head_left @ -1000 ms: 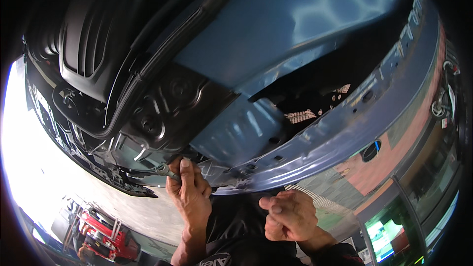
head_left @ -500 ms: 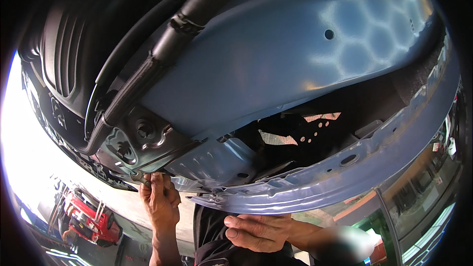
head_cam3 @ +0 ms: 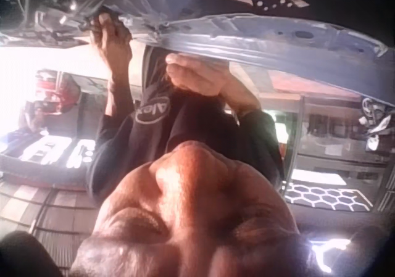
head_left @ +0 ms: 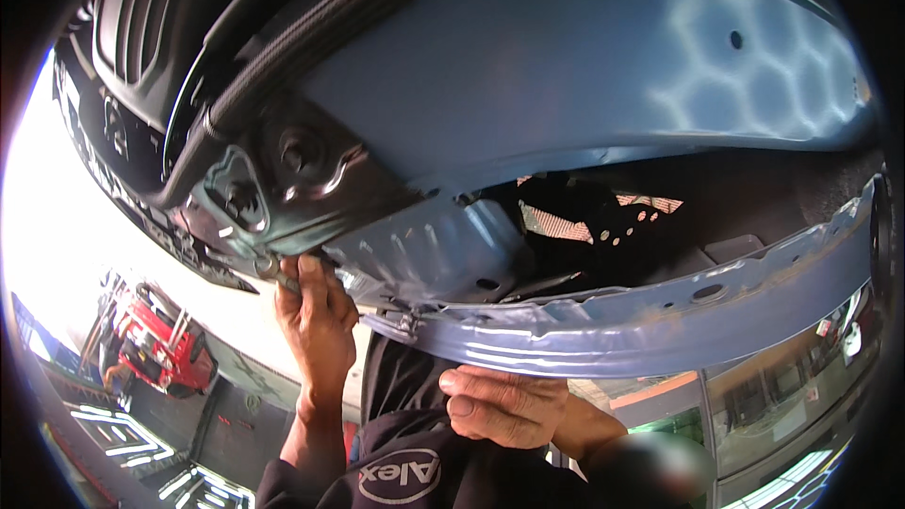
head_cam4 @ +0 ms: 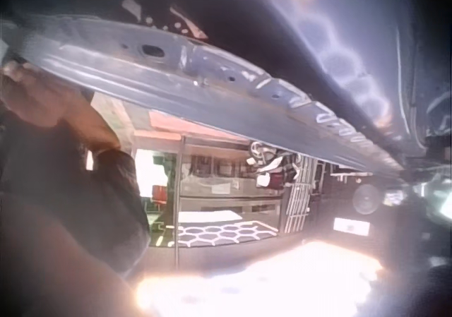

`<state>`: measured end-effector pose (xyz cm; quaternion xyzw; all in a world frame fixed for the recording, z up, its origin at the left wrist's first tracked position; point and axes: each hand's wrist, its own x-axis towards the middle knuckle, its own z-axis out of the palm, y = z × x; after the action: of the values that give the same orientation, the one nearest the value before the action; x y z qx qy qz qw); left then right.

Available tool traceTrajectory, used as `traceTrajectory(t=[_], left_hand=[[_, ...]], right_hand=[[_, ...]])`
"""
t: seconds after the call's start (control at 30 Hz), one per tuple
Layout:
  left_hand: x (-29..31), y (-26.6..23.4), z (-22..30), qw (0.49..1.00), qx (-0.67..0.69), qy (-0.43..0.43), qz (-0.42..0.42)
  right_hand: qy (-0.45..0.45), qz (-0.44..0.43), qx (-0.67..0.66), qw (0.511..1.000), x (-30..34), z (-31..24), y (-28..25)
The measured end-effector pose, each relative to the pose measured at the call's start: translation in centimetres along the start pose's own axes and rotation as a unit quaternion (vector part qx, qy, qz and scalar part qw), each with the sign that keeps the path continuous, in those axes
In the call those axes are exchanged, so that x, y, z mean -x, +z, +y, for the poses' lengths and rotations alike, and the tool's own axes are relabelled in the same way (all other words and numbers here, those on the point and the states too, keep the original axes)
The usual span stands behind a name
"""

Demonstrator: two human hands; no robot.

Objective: The person removes bolts from the front bumper of a car using a wrench, detaches the bumper cover, and then reattaches it by tightening the bolts back into place.

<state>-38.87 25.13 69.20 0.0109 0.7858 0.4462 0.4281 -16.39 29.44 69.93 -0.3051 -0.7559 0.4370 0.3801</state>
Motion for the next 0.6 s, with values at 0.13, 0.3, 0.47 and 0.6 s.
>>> traceTrajectory(t=[0.13, 0.3, 0.47, 0.6], left_hand=[[-0.3, -0.2, 0.7, 0.999, 0.003, -0.041, 0.016], [-0.1, 0.3, 0.3, 0.999, 0.003, -0.027, 0.017], [0.8, 0.6, -0.9, 0.999, 0.038, 0.013, 0.017], [0.1, 0.1, -0.9, 0.999, 0.037, 0.016, 0.006]], right_hand=[[0.055, -0.062, -0.036, 0.996, -0.3, -0.7, -0.9], [0.083, -0.008, 0.012, 0.996, 0.3, -1.3, 0.0], [0.096, 0.029, 0.049, 0.994, 0.3, -1.6, 0.9], [0.092, 0.057, 0.015, 0.994, 0.9, -1.4, 1.6]])
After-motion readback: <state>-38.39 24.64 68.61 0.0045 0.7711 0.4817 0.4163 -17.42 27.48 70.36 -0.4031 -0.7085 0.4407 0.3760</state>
